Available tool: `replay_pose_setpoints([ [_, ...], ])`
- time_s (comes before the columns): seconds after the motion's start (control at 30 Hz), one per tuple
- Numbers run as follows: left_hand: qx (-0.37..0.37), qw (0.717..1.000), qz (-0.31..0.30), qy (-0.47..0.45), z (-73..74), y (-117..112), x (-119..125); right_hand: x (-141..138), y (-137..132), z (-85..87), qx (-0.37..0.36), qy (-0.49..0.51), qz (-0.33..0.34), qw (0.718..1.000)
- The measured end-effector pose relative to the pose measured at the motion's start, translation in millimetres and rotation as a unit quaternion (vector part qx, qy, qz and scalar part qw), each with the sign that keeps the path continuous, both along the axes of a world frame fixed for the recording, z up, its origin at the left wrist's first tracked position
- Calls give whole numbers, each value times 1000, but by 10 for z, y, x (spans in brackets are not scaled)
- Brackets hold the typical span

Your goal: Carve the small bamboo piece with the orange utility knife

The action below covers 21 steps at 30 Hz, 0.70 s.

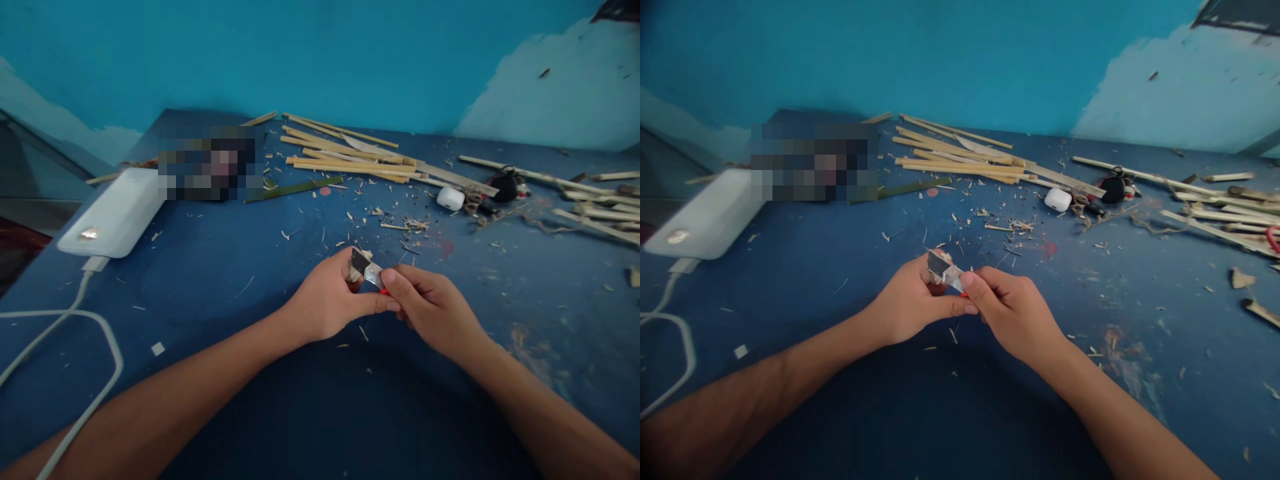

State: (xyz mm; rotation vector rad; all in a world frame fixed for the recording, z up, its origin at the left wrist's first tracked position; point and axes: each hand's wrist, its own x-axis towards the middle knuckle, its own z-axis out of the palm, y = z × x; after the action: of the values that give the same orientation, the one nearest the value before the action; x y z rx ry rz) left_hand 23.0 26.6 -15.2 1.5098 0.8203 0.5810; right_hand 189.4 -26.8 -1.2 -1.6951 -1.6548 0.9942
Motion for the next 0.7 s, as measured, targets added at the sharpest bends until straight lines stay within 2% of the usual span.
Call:
replay_pose_setpoints([
  [0.33,28,999,-14,22,38,8,-5,16,6,46,-28,33,16,999],
  [0.4,20,1000,-5,18,68,4,3,37,15,57,-25,65,-3,998],
  [0.57,31,998,45,40,141,-8,35,61,39,91,-25,177,-108,978],
  [0.7,-21,997,68,-19,104,-8,36,15,42,104,-14,139,-103,985],
])
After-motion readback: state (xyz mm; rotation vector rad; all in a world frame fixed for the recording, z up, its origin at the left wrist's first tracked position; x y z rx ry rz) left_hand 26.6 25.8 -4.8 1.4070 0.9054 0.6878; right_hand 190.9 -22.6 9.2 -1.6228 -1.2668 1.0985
